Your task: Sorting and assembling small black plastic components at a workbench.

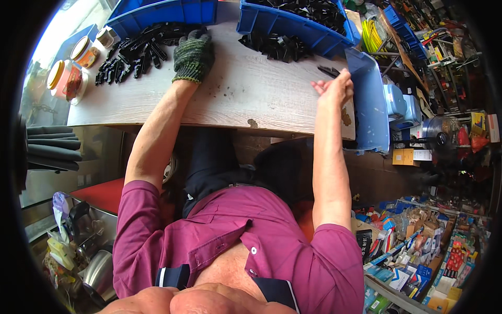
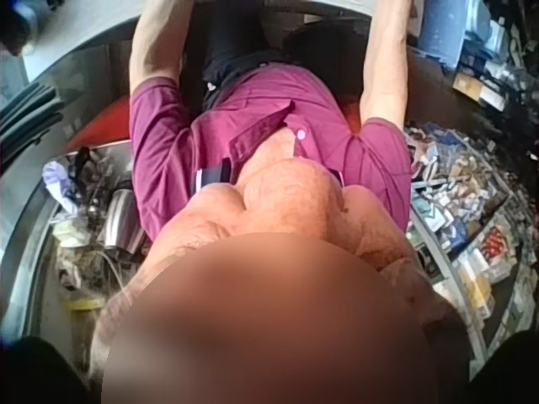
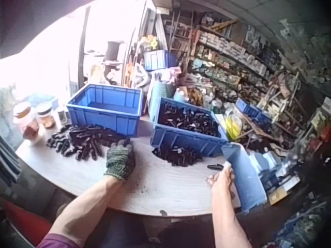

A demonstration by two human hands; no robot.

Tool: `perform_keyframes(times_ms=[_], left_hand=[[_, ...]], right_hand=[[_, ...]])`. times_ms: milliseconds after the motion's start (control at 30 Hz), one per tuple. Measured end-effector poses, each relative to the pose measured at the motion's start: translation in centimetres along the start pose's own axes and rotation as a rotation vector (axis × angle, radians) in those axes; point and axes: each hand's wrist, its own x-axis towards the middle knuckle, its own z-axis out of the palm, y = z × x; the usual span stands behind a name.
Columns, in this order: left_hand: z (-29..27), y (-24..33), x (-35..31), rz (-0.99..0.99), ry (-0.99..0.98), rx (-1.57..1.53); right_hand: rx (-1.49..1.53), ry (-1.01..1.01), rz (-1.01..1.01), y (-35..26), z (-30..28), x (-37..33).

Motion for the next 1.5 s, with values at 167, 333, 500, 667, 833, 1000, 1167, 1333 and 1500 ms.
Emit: perform_keyframes(times_ms=[167,333,500,667,833,1000,1167,1333,1500], left_hand=[[-0.1,-0.4,0.2,0.007,-0.03,-0.055],[-1.4,0.4,-2.3,0.09,-0.095,-0.279],[-0.9,-0.6,-3.3,0.115,0.01,-0.311],[-1.3,0.1,-3.3,0.079,-0.04,-0.39],[-1.0,0.5,-3.2,0.104,0.076,-0.438],[-0.9,0.6,-3.2,0.131,0.099,-0.565],[-0.5,0.3,-3.6,0.017,-0.015,-0.669],[-2.4,0.9,-3.6,0.038,0.034,-0.647],[-2.7,4.1,-5.5,-0.072,-0.166,-0.926]], right_hand=[[-0.182,-0.135,0.05,0.8,-0.4,1.0],[-0.238,-0.403,0.077,3.3,2.6,-1.9],[-0.431,-0.5,0.068,4.1,6.1,-3.0],[-0.643,-0.455,-0.114,4.8,8.2,-3.1],[-0.822,-0.489,-0.197,4.4,9.0,-3.4],[-0.853,-0.497,-0.248,4.6,9.3,-3.4],[-0.885,-0.519,-0.177,4.5,9.4,-3.4],[-0.593,-0.547,0.014,4.3,7.5,-2.5],[-0.187,-0.555,0.163,4.5,5.5,-4.6]])
